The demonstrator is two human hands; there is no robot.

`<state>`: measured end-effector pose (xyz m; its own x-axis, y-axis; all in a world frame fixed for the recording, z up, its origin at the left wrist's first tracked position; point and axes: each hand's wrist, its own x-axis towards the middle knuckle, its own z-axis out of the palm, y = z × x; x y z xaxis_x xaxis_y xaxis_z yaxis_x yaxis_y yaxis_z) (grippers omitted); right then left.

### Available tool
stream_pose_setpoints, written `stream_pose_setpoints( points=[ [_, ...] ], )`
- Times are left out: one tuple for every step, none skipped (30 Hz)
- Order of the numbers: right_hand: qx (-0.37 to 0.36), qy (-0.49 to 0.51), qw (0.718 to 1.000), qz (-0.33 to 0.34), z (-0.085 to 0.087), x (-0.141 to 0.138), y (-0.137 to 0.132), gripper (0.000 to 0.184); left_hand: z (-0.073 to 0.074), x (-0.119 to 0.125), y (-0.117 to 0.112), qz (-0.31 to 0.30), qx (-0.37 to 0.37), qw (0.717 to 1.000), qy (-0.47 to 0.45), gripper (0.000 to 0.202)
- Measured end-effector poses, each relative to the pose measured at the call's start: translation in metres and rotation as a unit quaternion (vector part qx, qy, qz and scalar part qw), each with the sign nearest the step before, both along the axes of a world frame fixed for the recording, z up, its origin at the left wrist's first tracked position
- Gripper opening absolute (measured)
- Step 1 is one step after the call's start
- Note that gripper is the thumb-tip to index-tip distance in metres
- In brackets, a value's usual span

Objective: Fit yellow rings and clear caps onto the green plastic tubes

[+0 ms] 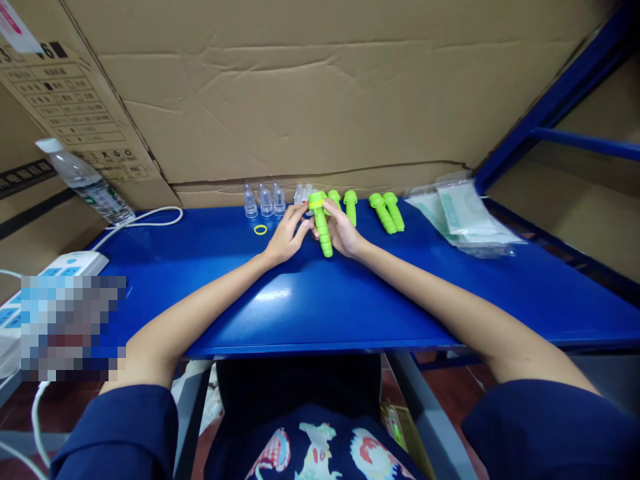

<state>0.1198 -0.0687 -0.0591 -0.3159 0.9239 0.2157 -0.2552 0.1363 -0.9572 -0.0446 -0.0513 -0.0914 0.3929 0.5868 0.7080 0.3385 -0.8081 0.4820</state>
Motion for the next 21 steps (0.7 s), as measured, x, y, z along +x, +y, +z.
stream_pose_setpoints(
  points=[
    [0.015, -0.004, 1.000, -0.015, -0.001, 0.001, 0.001, 0.028, 0.000, 0.000, 0.000, -0.002, 0.001, 1.000, 0.002, 0.055],
    [0.027, -0.014, 0.999, -0.029, -0.002, 0.002, 0.002, 0.028, 0.000, 0.000, 0.000, -0.006, 0.002, 1.000, 0.003, 0.055],
    [0.039, -0.028, 0.998, -0.043, -0.002, 0.003, 0.003, 0.030, 0.000, 0.001, 0.000, -0.010, 0.002, 1.000, 0.002, 0.056],
    [0.051, -0.041, 0.996, -0.055, -0.003, 0.004, 0.003, 0.032, 0.000, 0.001, 0.000, -0.013, -0.001, 1.000, -0.001, 0.056],
    [0.062, -0.051, 0.995, -0.063, -0.004, 0.004, 0.004, 0.034, 0.001, 0.001, -0.001, -0.012, -0.008, 1.000, -0.009, 0.055],
    [0.071, -0.056, 0.994, -0.064, -0.005, 0.005, 0.004, 0.036, 0.001, 0.001, -0.001, -0.009, -0.019, 1.000, -0.021, 0.055],
    [0.078, -0.058, 0.994, -0.055, -0.005, 0.005, 0.003, 0.037, 0.002, 0.001, -0.002, -0.003, -0.032, 0.999, -0.037, 0.055],
    [0.082, -0.057, 0.994, -0.038, -0.005, 0.004, 0.002, 0.037, 0.003, 0.000, -0.002, 0.004, -0.043, 0.998, -0.053, 0.056],
    [0.080, -0.057, 0.995, -0.016, -0.006, 0.003, 0.001, 0.037, 0.004, 0.000, -0.003, 0.010, -0.051, 0.996, -0.068, 0.058],
    [0.073, -0.059, 0.996, 0.008, -0.006, 0.002, 0.000, 0.036, 0.006, -0.001, -0.004, 0.013, -0.052, 0.996, -0.077, 0.059],
    [0.065, -0.062, 0.996, 0.029, -0.006, 0.001, -0.002, 0.036, 0.007, -0.001, -0.005, 0.013, -0.049, 0.996, -0.079, 0.059],
    [0.059, -0.067, 0.995, 0.042, -0.005, 0.000, -0.003, 0.037, 0.008, -0.001, -0.006, 0.012, -0.041, 0.996, -0.076, 0.058],
    [0.058, -0.074, 0.994, 0.048, -0.005, 0.000, -0.004, 0.037, 0.009, -0.002, -0.007, 0.010, -0.033, 0.997, -0.071, 0.057],
    [0.061, -0.083, 0.994, 0.048, -0.004, 0.000, -0.005, 0.039, 0.010, -0.002, -0.008, 0.011, -0.027, 0.997, -0.066, 0.055],
    [0.067, -0.095, 0.992, 0.046, -0.004, 0.000, -0.006, 0.040, 0.011, -0.002, -0.009, 0.015, -0.022, 0.998, -0.064, 0.054],
    [0.074, -0.109, 0.990, 0.042, -0.003, 0.000, -0.007, 0.041, 0.011, -0.002, -0.009, 0.020, -0.019, 0.998, -0.065, 0.053],
    [0.080, -0.124, 0.988, 0.036, -0.002, 0.000, -0.008, 0.041, 0.012, -0.002, -0.010, 0.026, -0.018, 0.997, -0.065, 0.053],
    [0.084, -0.139, 0.986, 0.027, -0.001, 0.001, -0.009, 0.042, 0.012, -0.002, -0.009, 0.031, -0.017, 0.997, -0.065, 0.052],
    [0.086, -0.152, 0.985, 0.017, 0.000, 0.001, -0.009, 0.043, 0.012, -0.001, -0.009, 0.034, -0.016, 0.997, -0.065, 0.052],
    [0.087, -0.162, 0.983, 0.006, 0.000, 0.001, -0.009, 0.044, 0.011, -0.001, -0.009, 0.036, -0.016, 0.997, -0.063, 0.051],
    [0.087, -0.170, 0.982, -0.004, 0.000, 0.001, -0.010, 0.046, 0.011, -0.001, -0.008, 0.037, -0.016, 0.997, -0.059, 0.051]
  ],
)
